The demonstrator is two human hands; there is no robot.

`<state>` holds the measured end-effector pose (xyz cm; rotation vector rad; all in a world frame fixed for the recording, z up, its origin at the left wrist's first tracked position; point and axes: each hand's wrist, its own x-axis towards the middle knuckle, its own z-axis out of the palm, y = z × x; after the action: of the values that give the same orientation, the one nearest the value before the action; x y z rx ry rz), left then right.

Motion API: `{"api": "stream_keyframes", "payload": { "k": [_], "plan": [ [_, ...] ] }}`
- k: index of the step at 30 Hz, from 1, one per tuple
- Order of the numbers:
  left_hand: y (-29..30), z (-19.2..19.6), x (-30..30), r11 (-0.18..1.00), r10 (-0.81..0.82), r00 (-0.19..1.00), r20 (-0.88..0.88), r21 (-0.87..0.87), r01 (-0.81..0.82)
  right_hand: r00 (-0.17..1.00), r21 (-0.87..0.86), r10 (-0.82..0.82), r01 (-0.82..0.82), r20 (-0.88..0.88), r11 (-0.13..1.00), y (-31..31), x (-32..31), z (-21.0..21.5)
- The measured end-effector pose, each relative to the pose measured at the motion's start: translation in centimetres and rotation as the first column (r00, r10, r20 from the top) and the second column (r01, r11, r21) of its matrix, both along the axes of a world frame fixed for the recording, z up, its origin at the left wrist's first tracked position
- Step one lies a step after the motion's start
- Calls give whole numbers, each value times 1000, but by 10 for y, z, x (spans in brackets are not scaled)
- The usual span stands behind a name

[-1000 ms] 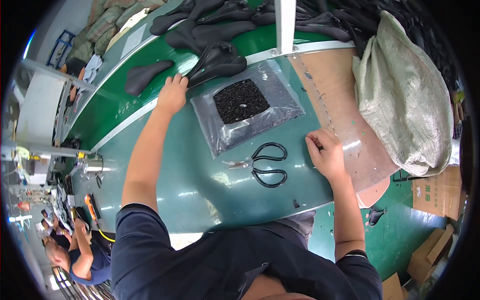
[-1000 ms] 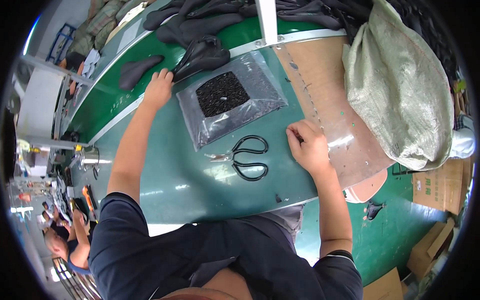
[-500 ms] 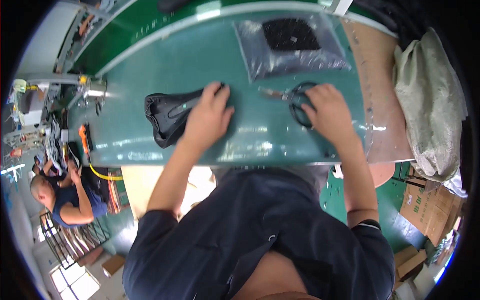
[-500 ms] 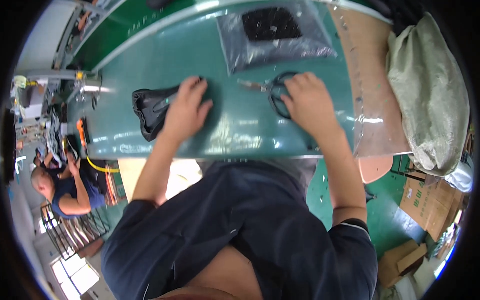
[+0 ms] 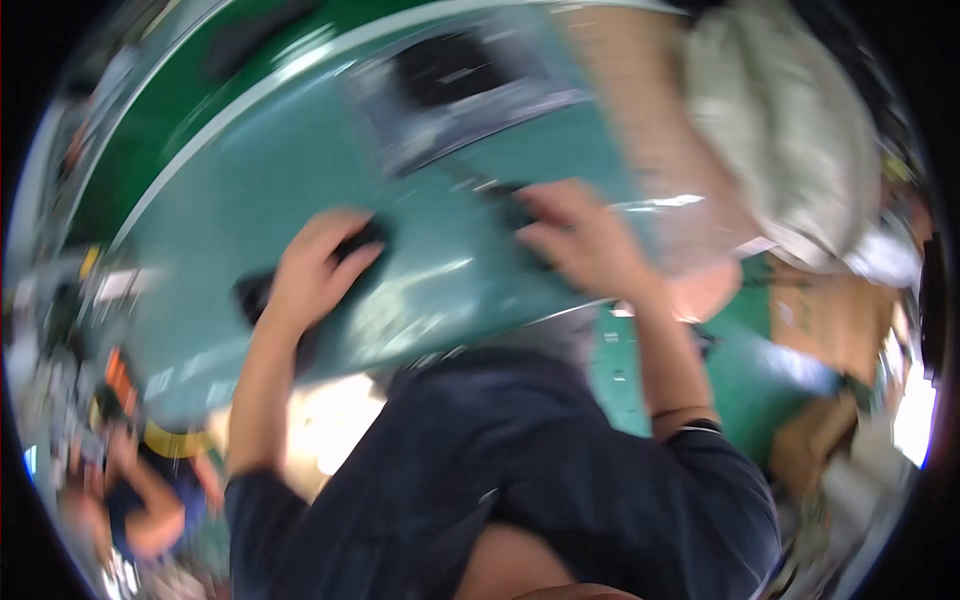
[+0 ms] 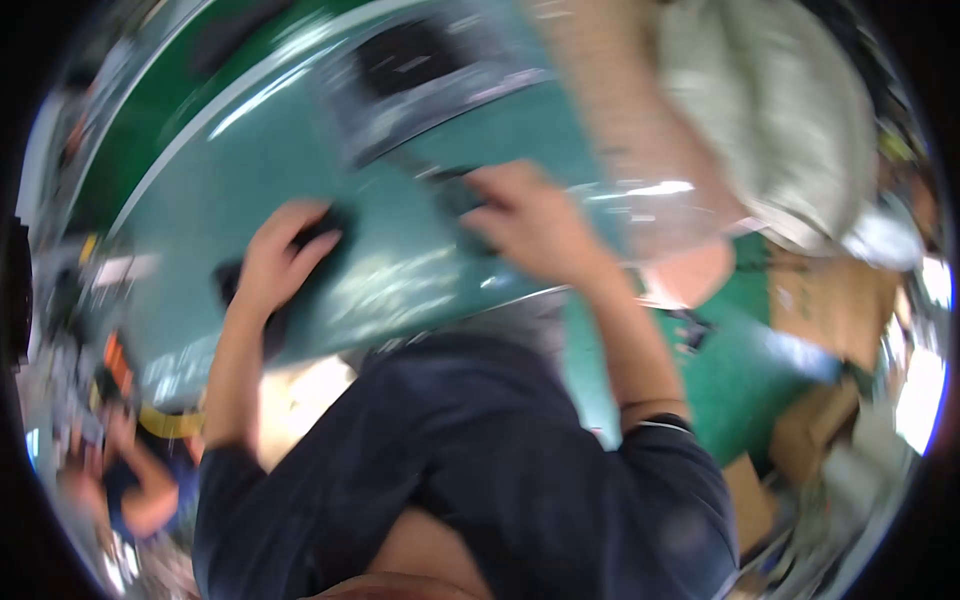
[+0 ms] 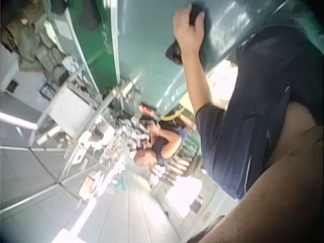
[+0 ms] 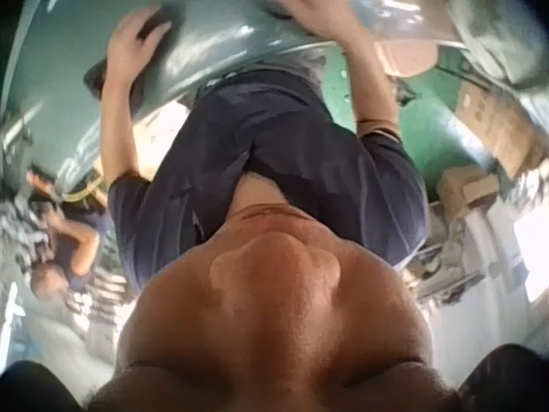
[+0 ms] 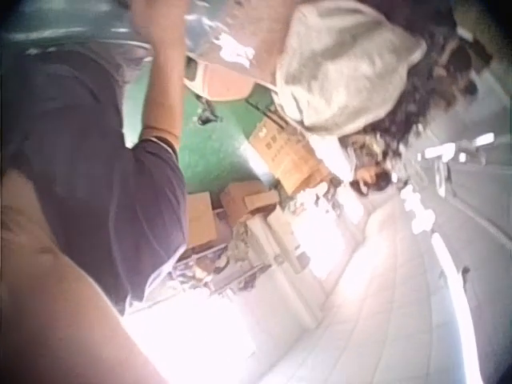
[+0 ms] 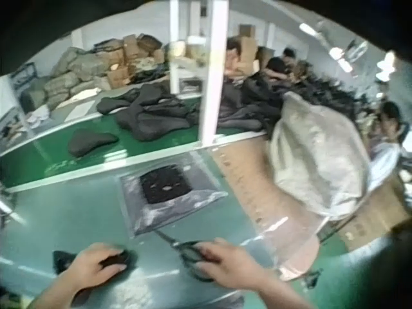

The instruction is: Trimming excess material from bicycle seat covers using scissors at a production line.

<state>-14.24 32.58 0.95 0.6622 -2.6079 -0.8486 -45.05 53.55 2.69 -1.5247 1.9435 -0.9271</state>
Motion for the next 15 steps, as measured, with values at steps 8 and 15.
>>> {"api": "stream_keyframes", "payload": {
  "k": [8, 15],
  "plan": [
    [37, 14, -65, 930, -349, 937, 8, -118, 347, 240, -63, 48, 54, 970, 997, 21, -5, -6],
    [49, 13, -71, 801, -343, 913, 222, -439, 408, 214, -30, -2, 145, 977, 989, 29, -7, -21]
  ]
}}
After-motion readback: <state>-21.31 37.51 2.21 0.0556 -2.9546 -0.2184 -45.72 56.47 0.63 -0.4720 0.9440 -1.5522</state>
